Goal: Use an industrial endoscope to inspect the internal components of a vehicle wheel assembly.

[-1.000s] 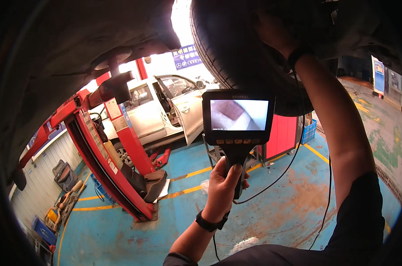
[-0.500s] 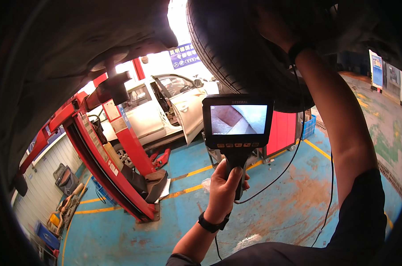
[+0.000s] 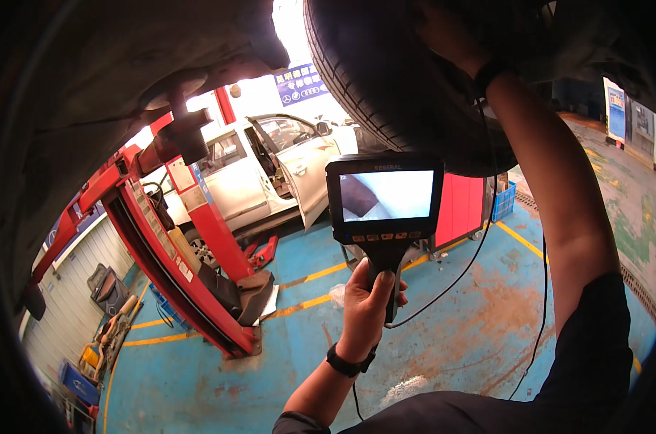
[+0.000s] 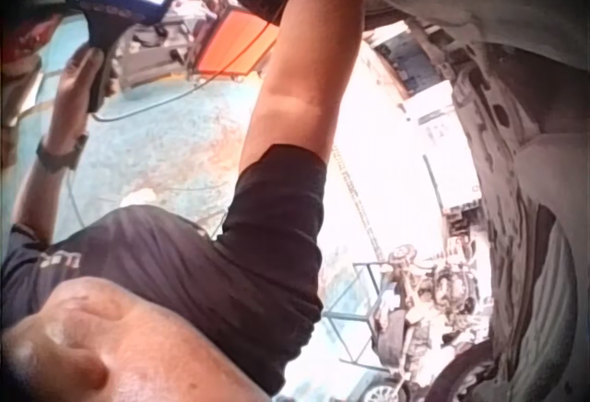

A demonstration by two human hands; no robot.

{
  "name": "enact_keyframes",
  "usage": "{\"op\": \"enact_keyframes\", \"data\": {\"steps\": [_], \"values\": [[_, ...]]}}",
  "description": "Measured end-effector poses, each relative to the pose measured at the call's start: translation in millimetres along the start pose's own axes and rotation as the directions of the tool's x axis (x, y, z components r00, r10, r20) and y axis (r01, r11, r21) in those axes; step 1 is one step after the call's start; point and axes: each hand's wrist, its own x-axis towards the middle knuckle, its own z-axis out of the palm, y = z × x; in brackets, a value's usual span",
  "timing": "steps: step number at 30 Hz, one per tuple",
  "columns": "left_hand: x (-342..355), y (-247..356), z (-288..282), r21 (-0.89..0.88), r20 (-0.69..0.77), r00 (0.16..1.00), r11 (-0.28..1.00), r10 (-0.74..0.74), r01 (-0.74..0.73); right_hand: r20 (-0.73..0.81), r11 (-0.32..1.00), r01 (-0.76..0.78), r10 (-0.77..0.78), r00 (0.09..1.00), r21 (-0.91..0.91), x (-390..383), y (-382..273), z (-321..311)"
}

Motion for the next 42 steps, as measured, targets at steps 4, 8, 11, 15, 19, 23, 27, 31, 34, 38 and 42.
{"op": "enact_keyframes", "data": {"steps": [4,8,11,15,19,23,27,31,34,38,42], "values": [[0.0,-0.1,2.0,0.01,0.004,1.0,1.0,0.003,-0.003,-0.037,0.997,0.066,-0.065,0.997,0.032,1.7,7.9,1.6],[-2.5,-0.3,-4.9,0.052,-0.014,1.0,0.998,0.026,-0.026,0.003,0.995,0.005,-0.006,1.0,0.095,-1.1,-2.7,5.4],[-1.4,-1.0,1.2,0.079,-0.008,1.0,0.997,0.027,-0.026,-0.011,0.998,0.016,-0.015,1.0,0.063,0.9,4.5,1.9],[-2.5,-2.8,2.1,0.075,-0.005,0.999,0.997,0.032,-0.032,-0.031,0.997,0.032,-0.03,0.999,0.066,-0.1,7.3,1.5],[-3.3,-3.0,-1.3,0.04,0.008,1.0,0.999,0.029,-0.029,-0.016,0.998,0.022,-0.021,1.0,0.063,-0.9,5.3,2.6],[-5.0,-4.3,-0.6,0.004,0.023,1.0,1.0,0.011,-0.011,-0.007,0.999,-0.003,0.003,1.0,0.051,-1.3,5.2,0.4],[-5.6,-3.9,-1.2,0.045,0.0,0.999,0.998,0.045,-0.045,0.023,0.996,-0.06,0.058,0.998,0.068,0.5,1.3,1.1],[-6.4,-3.8,-0.6,0.059,-0.003,0.999,0.998,0.038,-0.038,0.044,0.99,-0.121,0.118,0.992,0.076,-0.3,1.7,2.4],[-6.7,-3.6,0.7,0.065,0.001,0.999,0.997,0.035,-0.035,0.046,0.982,-0.161,0.157,0.987,0.102,-1.7,3.0,3.6],[-6.5,-4.2,3.2,0.061,0.008,1.0,0.998,0.03,-0.03,0.014,0.963,-0.191,0.192,0.981,0.189,-4.7,2.8,2.9],[-8.1,-2.8,-0.7,0.063,-0.009,0.999,0.998,0.031,-0.03,0.101,0.945,-0.241,0.224,0.969,0.222,-6.7,-9.5,-3.6]]}}
